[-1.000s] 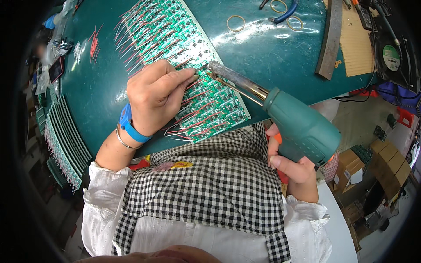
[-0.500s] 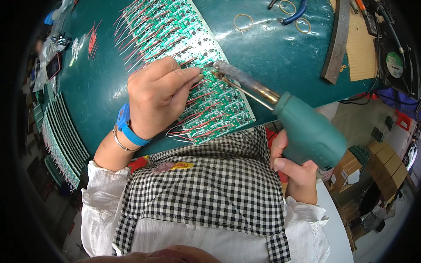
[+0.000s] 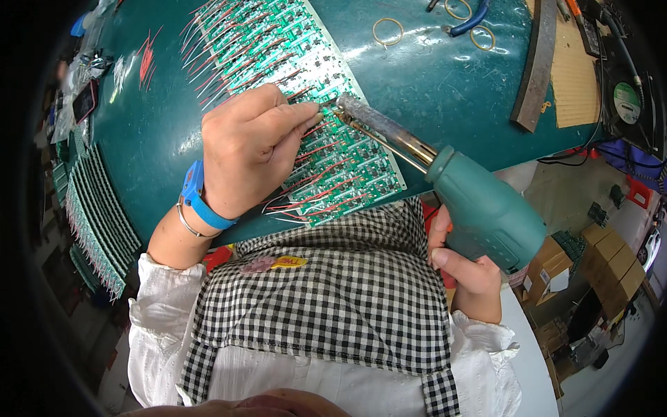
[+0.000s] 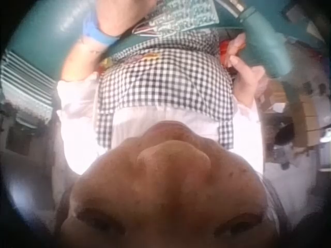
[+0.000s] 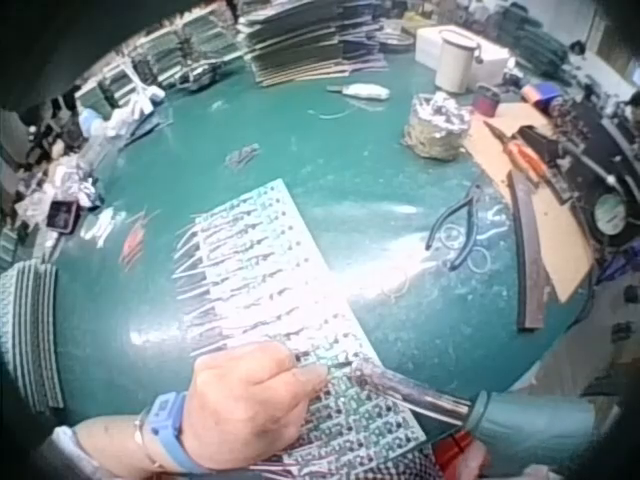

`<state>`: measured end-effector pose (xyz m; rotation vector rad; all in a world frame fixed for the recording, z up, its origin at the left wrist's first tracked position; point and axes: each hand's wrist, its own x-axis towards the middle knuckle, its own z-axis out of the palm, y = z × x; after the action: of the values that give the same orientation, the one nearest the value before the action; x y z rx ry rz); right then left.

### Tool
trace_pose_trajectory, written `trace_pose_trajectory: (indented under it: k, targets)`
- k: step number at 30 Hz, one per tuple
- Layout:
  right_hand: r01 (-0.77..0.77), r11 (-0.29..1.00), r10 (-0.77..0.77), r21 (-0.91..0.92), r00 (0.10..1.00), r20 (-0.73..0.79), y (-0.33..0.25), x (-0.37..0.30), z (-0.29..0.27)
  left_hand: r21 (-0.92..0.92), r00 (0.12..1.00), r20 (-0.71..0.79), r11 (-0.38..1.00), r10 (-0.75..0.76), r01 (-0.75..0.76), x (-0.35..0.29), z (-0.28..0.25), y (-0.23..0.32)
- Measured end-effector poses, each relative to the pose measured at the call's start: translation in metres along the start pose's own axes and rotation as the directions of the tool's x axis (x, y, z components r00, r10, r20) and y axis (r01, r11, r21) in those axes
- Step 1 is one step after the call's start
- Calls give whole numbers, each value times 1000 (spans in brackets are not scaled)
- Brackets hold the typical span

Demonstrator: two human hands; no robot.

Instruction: The person solders electronic components onto circuit board strips with a soldering iron.

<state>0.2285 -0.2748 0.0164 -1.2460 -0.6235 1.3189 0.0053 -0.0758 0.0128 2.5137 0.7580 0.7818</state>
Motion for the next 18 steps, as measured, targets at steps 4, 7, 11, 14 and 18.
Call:
trace_pose_trajectory:
  k: [4, 7, 11, 14, 18]
  targets:
    - [58, 996, -60, 61, 998, 18, -5, 4, 2, 3, 1000, -13, 1000, 3, -3, 1, -1, 1]
    - [63, 994, -65, 84, 998, 18, -11, 8, 2, -1, 1000, -18, 1000, 5, -5, 1, 0, -1]
    - [69, 995, -71, 78, 997, 26, -10, 8, -1, 5, 1000, -7, 1000, -4, 4, 1, -1, 1]
    - [82, 994, -88, 76, 993, 78, -9, 10, -3, 14, 1000, 3, 1000, -10, 10, 2, -1, 3]
    - [91, 993, -98, 71, 991, 89, -9, 9, -3, 12, 1000, -14, 1000, 1, -1, 3, -1, 2]
